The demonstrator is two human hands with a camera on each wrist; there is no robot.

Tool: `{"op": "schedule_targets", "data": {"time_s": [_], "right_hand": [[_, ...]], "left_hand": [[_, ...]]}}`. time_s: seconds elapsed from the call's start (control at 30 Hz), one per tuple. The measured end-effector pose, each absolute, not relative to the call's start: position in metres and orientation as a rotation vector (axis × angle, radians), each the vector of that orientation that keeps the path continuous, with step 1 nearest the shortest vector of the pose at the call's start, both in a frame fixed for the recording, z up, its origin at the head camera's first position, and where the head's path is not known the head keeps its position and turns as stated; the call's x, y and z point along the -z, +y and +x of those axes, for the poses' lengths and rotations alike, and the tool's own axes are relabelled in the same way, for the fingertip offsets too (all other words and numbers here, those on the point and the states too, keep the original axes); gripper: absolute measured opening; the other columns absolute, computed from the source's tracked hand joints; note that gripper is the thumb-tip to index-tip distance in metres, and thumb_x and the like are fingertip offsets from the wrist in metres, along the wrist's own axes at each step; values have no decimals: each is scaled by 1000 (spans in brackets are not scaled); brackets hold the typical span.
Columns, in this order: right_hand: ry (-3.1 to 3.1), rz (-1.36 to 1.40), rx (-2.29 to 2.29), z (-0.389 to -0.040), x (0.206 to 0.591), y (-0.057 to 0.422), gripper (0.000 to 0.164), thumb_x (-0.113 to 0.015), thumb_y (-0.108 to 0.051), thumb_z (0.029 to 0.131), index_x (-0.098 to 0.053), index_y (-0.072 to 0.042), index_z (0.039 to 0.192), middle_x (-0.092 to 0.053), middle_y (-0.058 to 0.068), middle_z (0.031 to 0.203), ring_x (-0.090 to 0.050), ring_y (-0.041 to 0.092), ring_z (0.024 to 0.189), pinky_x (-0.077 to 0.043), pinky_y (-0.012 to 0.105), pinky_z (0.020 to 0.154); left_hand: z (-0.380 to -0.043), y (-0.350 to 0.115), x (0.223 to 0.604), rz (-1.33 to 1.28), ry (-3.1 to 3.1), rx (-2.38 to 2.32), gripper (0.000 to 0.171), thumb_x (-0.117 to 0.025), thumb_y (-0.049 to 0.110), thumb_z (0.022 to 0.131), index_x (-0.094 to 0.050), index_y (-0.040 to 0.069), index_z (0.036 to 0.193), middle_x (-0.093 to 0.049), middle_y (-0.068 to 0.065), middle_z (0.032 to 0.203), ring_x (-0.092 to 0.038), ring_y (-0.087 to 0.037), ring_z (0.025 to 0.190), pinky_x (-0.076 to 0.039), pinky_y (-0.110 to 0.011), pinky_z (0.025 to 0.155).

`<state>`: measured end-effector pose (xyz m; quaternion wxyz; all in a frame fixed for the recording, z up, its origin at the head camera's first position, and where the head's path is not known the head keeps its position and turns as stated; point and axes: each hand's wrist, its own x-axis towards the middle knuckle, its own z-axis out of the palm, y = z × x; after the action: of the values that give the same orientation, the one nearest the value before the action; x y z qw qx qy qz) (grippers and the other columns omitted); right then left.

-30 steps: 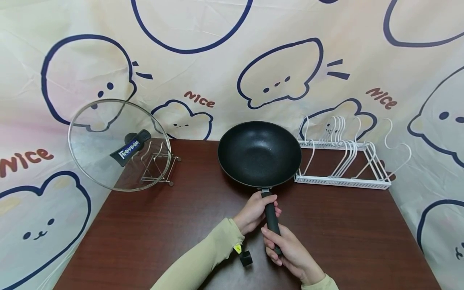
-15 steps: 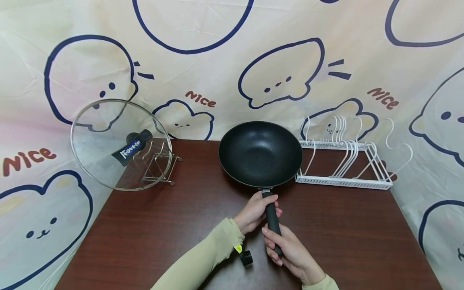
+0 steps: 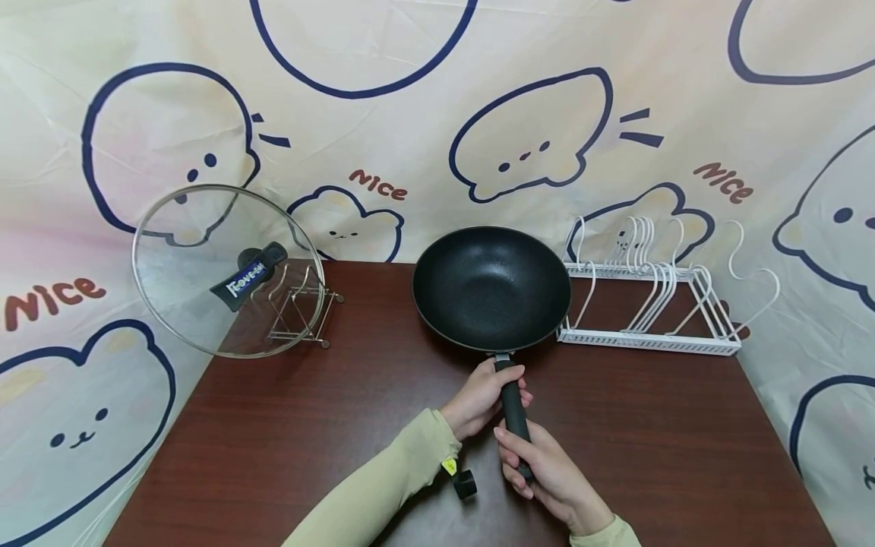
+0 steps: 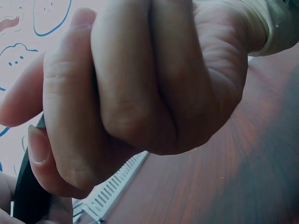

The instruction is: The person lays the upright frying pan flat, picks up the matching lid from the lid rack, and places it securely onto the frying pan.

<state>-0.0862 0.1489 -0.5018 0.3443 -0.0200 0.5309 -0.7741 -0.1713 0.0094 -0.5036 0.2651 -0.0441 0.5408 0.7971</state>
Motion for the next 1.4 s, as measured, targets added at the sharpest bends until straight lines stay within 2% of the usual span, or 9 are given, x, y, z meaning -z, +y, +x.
{"op": "schedule_targets", "data": {"time_s": [0.37,0.53,0.67,0.8,0.97,1.03,1.2,1.27,1.4], "right_hand": [[1378,-61,2011,-87,501,148,21,-52,-27,110,-43,-8,107,-48,-7,69,-45,4,46,-40,18,41],[1374,-56,2008,-86,499,149,19,-50,-26,111,-43,-8,108,-47,-7,70,-45,5,47,-41,18,41],[1406,-33,2000,-86,499,150,25,-55,-30,108,-44,-8,111,-49,-5,71,-48,6,49,-42,19,41],[1465,5,1985,-86,498,151,34,-59,-34,106,-44,-5,115,-52,-4,73,-51,8,51,-43,21,43],[1507,4,1966,-87,497,153,39,-59,-33,106,-42,-1,122,-54,-2,73,-54,10,52,-47,23,47],[1517,-9,1963,-88,496,154,40,-59,-31,106,-42,0,125,-54,-1,74,-55,11,53,-49,24,49],[1548,1,1965,-93,495,155,44,-61,-30,105,-41,1,129,-57,0,75,-58,12,55,-53,26,53],[1571,25,1970,-95,495,154,46,-62,-31,105,-42,2,129,-57,0,75,-59,12,57,-54,26,55],[1609,75,1981,-101,495,150,50,-64,-32,103,-43,4,130,-58,-1,75,-60,12,59,-55,25,58]], "left_hand": [[-174,3,504,-71,1443,-2131,27,-62,22,103,-50,4,120,-66,-10,95,-75,-15,75,-64,-31,80],[-174,-6,502,19,1506,-2073,34,-57,20,105,-51,-3,130,-71,-12,98,-76,-19,85,-63,-35,86],[-174,-16,498,72,1626,-1995,37,-59,20,104,-54,-3,132,-73,-17,108,-76,-23,95,-62,-36,90],[-172,-29,493,150,1791,-1884,34,-61,19,103,-55,0,131,-70,-17,111,-74,-26,95,-61,-42,92],[-168,-60,480,358,2011,-1690,31,-60,18,104,-57,2,130,-71,-23,115,-72,-39,102,-59,-51,94],[-168,-73,472,472,2136,-1594,26,-60,18,105,-60,6,128,-73,-20,114,-72,-37,102,-60,-47,91],[-173,-97,444,719,2510,-1380,19,-62,19,105,-64,18,123,-75,-1,106,-71,-15,92,-56,-30,80],[-176,-104,432,760,2651,-1314,19,-63,18,104,-64,18,123,-75,4,104,-69,-9,90,-55,-29,79],[-189,-118,413,779,2886,-1190,21,-64,18,103,-64,16,124,-75,4,102,-70,-8,91,-57,-32,80]]}}
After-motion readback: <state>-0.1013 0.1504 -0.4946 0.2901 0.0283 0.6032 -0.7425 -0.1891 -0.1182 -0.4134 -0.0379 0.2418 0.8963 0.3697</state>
